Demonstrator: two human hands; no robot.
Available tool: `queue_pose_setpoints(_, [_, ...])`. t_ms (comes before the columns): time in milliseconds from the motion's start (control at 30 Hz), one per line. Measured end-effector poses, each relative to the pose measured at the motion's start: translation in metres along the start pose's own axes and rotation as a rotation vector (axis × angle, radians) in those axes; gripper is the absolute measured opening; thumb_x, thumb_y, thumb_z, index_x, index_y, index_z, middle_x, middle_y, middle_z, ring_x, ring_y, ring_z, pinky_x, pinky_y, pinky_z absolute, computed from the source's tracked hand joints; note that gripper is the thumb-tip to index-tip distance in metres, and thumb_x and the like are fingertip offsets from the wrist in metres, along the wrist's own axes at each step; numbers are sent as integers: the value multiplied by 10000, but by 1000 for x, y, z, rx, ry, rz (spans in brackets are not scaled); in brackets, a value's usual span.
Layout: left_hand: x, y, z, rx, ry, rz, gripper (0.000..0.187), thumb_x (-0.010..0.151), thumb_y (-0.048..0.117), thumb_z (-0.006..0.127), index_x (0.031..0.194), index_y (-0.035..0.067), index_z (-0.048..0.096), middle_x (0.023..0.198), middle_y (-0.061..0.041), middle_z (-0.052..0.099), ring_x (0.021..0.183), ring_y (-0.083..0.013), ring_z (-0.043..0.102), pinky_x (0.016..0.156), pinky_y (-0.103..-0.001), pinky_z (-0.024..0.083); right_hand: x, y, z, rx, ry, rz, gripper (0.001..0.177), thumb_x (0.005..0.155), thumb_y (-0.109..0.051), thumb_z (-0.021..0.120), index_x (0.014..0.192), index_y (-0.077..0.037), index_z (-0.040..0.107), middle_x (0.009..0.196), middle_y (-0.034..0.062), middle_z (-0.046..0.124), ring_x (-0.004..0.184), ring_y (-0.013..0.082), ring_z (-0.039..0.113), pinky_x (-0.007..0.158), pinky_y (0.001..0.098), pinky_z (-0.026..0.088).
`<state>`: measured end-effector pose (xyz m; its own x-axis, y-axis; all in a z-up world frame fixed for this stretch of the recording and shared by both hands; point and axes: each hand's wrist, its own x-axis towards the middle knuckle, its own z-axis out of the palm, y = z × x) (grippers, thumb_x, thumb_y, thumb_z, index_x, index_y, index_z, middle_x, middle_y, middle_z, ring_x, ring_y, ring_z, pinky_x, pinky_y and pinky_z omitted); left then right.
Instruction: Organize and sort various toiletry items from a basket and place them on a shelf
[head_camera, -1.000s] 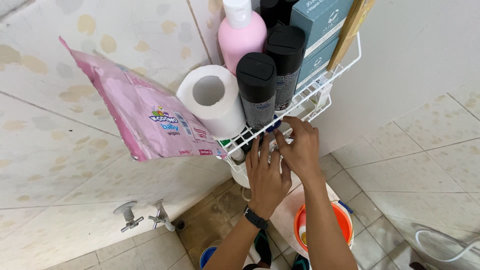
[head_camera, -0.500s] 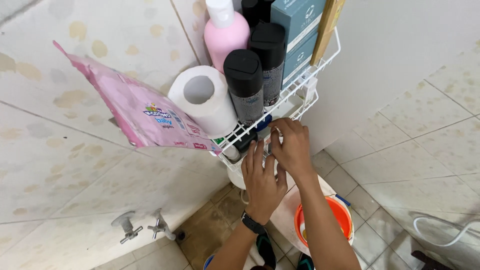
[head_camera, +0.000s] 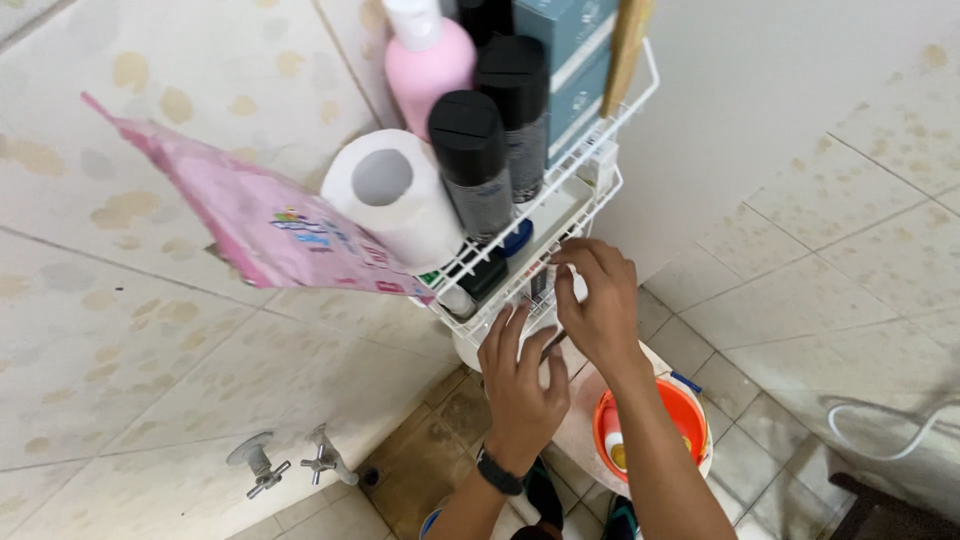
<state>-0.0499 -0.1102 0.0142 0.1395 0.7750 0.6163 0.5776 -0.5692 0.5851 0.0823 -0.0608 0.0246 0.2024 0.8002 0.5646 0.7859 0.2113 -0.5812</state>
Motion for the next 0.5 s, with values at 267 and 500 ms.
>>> queue_pose_setpoints(267, [-117, 23, -10, -252, -293, -74, 135, 955, 123, 605, 1063, 80, 676, 1057, -92, 672, 972, -266, 617, 855, -401, 491, -162, 26, -101, 12, -14, 63, 208, 898, -16, 601, 1039, -124, 710, 1106, 18, 734, 1040, 228, 696, 867, 382, 458])
queue_pose_setpoints(500, [-281, 120, 45, -330, -644, -186, 204, 920, 196, 627, 1079, 119, 730, 943, -38, 753, 853, -189, 707, 839, -338, 550, -377, 68, -228, -65, -68, 321, 218, 914, -73, 609, 1078, -193, 688, 1093, -5, 738, 970, 219, 690, 778, 370, 465])
